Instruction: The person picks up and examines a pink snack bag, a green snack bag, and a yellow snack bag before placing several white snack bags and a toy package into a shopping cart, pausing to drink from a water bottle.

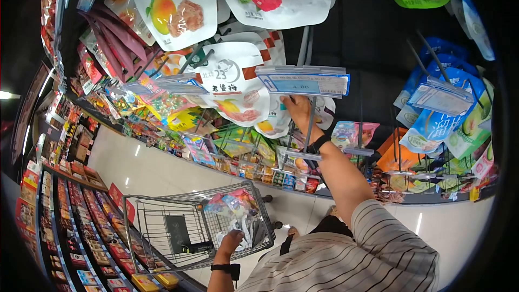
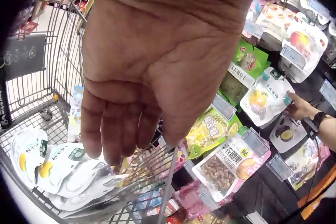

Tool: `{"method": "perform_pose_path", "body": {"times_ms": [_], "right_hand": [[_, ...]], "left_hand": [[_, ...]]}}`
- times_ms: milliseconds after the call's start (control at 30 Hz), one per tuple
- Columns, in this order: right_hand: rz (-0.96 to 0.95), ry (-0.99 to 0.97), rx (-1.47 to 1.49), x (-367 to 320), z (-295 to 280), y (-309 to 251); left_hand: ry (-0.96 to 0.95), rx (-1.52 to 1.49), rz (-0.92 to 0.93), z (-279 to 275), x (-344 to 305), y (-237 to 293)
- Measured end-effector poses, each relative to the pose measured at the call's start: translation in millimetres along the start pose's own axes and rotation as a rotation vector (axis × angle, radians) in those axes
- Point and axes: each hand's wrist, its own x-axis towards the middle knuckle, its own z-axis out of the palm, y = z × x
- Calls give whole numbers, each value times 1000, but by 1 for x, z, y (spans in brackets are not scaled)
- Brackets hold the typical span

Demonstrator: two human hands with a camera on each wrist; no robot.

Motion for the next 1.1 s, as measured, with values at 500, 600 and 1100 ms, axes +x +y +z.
{"method": "perform_pose_path", "body": {"times_ms": [500,600,1100], "right_hand": [[148,-147,202,-50,7,-23],[164,-169,310,-58,13,-20],[161,-219,228,-104,19,-42]], "left_hand": [[-49,-51,34,16,8,-45],[-56,-50,33,16,8,-46],[-9,-54,119,5,8,-42]]}}
